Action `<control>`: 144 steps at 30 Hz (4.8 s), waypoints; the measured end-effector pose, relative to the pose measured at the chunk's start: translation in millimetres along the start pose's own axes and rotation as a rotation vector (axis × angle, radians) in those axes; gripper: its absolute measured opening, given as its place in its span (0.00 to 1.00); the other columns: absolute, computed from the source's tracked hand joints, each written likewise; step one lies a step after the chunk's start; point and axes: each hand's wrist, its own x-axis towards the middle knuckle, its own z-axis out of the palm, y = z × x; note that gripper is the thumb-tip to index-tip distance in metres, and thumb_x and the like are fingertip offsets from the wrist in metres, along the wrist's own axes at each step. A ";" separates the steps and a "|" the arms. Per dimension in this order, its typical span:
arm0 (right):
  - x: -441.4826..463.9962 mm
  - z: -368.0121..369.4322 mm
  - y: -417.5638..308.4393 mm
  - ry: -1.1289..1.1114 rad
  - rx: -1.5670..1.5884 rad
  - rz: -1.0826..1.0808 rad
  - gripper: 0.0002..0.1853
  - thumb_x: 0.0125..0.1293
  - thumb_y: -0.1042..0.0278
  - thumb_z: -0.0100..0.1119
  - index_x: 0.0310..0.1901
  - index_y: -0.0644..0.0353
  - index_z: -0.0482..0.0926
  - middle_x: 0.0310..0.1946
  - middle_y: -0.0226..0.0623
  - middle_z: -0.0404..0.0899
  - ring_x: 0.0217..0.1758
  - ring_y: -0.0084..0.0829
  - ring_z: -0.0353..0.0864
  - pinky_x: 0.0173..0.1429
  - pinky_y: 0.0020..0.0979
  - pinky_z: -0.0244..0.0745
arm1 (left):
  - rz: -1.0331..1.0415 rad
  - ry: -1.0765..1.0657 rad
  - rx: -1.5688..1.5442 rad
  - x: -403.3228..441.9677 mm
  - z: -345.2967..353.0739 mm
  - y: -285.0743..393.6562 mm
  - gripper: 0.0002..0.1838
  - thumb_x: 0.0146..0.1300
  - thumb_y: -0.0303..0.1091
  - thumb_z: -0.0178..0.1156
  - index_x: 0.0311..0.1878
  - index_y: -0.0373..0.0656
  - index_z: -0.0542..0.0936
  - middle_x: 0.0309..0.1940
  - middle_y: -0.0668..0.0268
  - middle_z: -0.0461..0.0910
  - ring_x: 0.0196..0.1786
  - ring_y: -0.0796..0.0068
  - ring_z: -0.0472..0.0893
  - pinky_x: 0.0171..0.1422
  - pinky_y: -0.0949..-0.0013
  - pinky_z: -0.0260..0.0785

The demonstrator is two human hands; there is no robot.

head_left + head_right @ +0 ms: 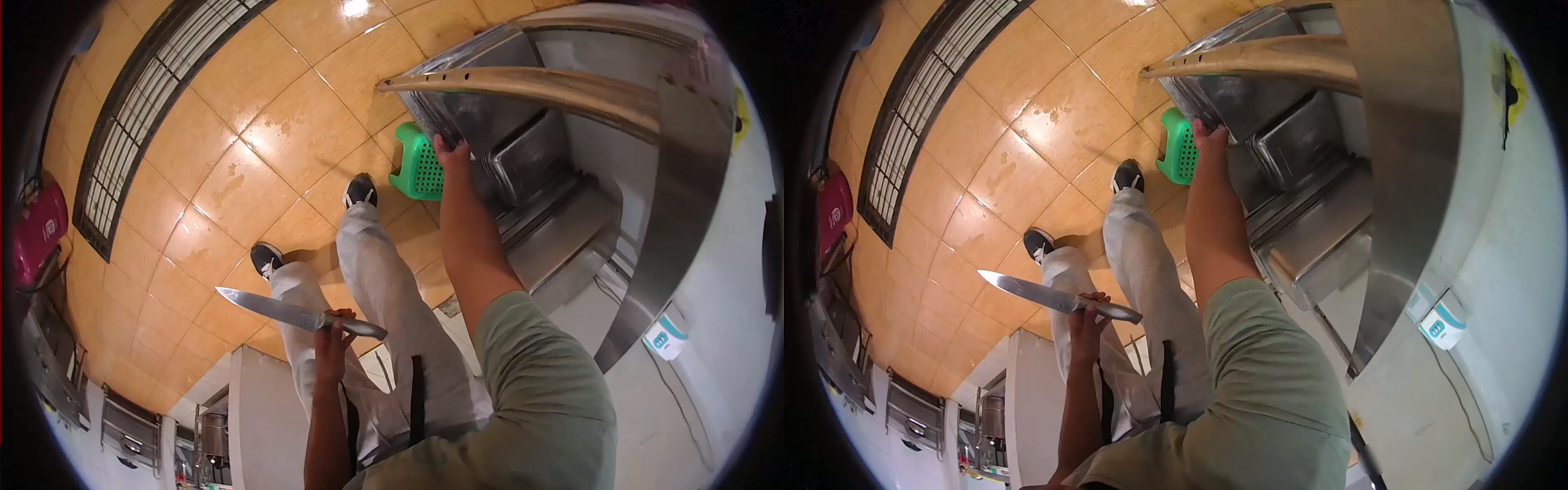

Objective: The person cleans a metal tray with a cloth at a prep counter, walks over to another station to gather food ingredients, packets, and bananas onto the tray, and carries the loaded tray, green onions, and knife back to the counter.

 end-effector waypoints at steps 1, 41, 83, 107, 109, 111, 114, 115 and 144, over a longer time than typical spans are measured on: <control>37.0 -10.7 -7.1 0.002 -0.011 -0.007 0.17 0.67 0.58 0.46 0.50 0.60 0.73 0.41 0.46 0.78 0.35 0.40 0.81 0.44 0.44 0.81 | 0.010 -0.005 -0.012 -1.3 1.4 0.7 0.11 0.70 0.39 0.50 0.51 0.47 0.69 0.50 0.64 0.74 0.57 0.71 0.73 0.55 0.62 0.71; -68.1 24.6 -99.0 0.204 -0.526 -0.618 0.18 0.67 0.61 0.45 0.53 0.58 0.75 0.52 0.41 0.76 0.51 0.39 0.77 0.55 0.40 0.74 | 0.095 -0.071 0.037 -47.3 23.5 30.3 0.13 0.70 0.41 0.50 0.51 0.45 0.68 0.51 0.64 0.74 0.58 0.68 0.73 0.61 0.55 0.68; -398.2 -196.8 -64.9 -0.096 -1.225 -0.298 0.22 0.66 0.62 0.45 0.59 0.64 0.68 0.56 0.44 0.73 0.55 0.40 0.75 0.56 0.40 0.71 | 0.546 0.081 -0.138 -226.9 -48.4 131.8 0.09 0.72 0.37 0.43 0.45 0.42 0.68 0.28 0.68 0.70 0.28 0.77 0.72 0.32 0.72 0.69; -517.6 -304.1 -2.9 -0.318 -0.809 -0.758 0.20 0.71 0.60 0.35 0.47 0.66 0.74 0.40 0.40 0.77 0.42 0.29 0.74 0.49 0.35 0.69 | 0.584 -0.198 0.441 -239.8 -117.7 210.6 0.17 0.59 0.37 0.65 0.47 0.39 0.75 0.40 0.67 0.74 0.43 0.75 0.75 0.48 0.68 0.69; -537.6 -325.2 -11.8 -0.282 -0.771 -0.767 0.19 0.71 0.60 0.36 0.46 0.66 0.74 0.40 0.41 0.77 0.43 0.29 0.73 0.49 0.35 0.68 | 0.549 -0.320 0.478 -212.8 -114.5 211.8 0.11 0.59 0.35 0.65 0.37 0.44 0.73 0.38 0.68 0.75 0.40 0.78 0.74 0.44 0.70 0.67; -544.9 -348.3 -17.0 -0.255 -0.750 -0.803 0.17 0.70 0.61 0.37 0.45 0.65 0.74 0.39 0.41 0.76 0.41 0.29 0.73 0.47 0.35 0.69 | 0.517 -0.382 0.508 -205.7 -104.1 208.4 0.12 0.59 0.34 0.65 0.30 0.47 0.70 0.36 0.69 0.76 0.37 0.80 0.72 0.41 0.72 0.65; -539.2 -387.6 -22.5 -0.188 -0.645 -0.806 0.17 0.69 0.62 0.38 0.44 0.65 0.74 0.37 0.41 0.76 0.41 0.30 0.73 0.47 0.35 0.68 | 0.491 -0.403 0.532 -213.7 -83.6 192.7 0.13 0.59 0.31 0.64 0.27 0.49 0.67 0.34 0.69 0.76 0.34 0.81 0.71 0.39 0.74 0.62; -542.1 -399.7 -21.6 -0.155 -0.628 -0.795 0.18 0.70 0.62 0.37 0.45 0.66 0.74 0.38 0.42 0.76 0.41 0.31 0.74 0.48 0.35 0.68 | 0.504 -0.418 0.552 -211.3 -77.5 188.6 0.12 0.59 0.30 0.64 0.28 0.49 0.68 0.32 0.70 0.76 0.33 0.82 0.71 0.39 0.75 0.62; -491.1 -480.4 -165.0 -0.114 -0.727 -1.132 0.21 0.72 0.58 0.39 0.50 0.67 0.75 0.41 0.47 0.80 0.46 0.37 0.78 0.53 0.33 0.67 | 0.528 -0.197 0.593 -240.0 -14.5 8.3 0.13 0.58 0.29 0.64 0.28 0.49 0.67 0.21 0.75 0.68 0.23 0.82 0.67 0.28 0.76 0.61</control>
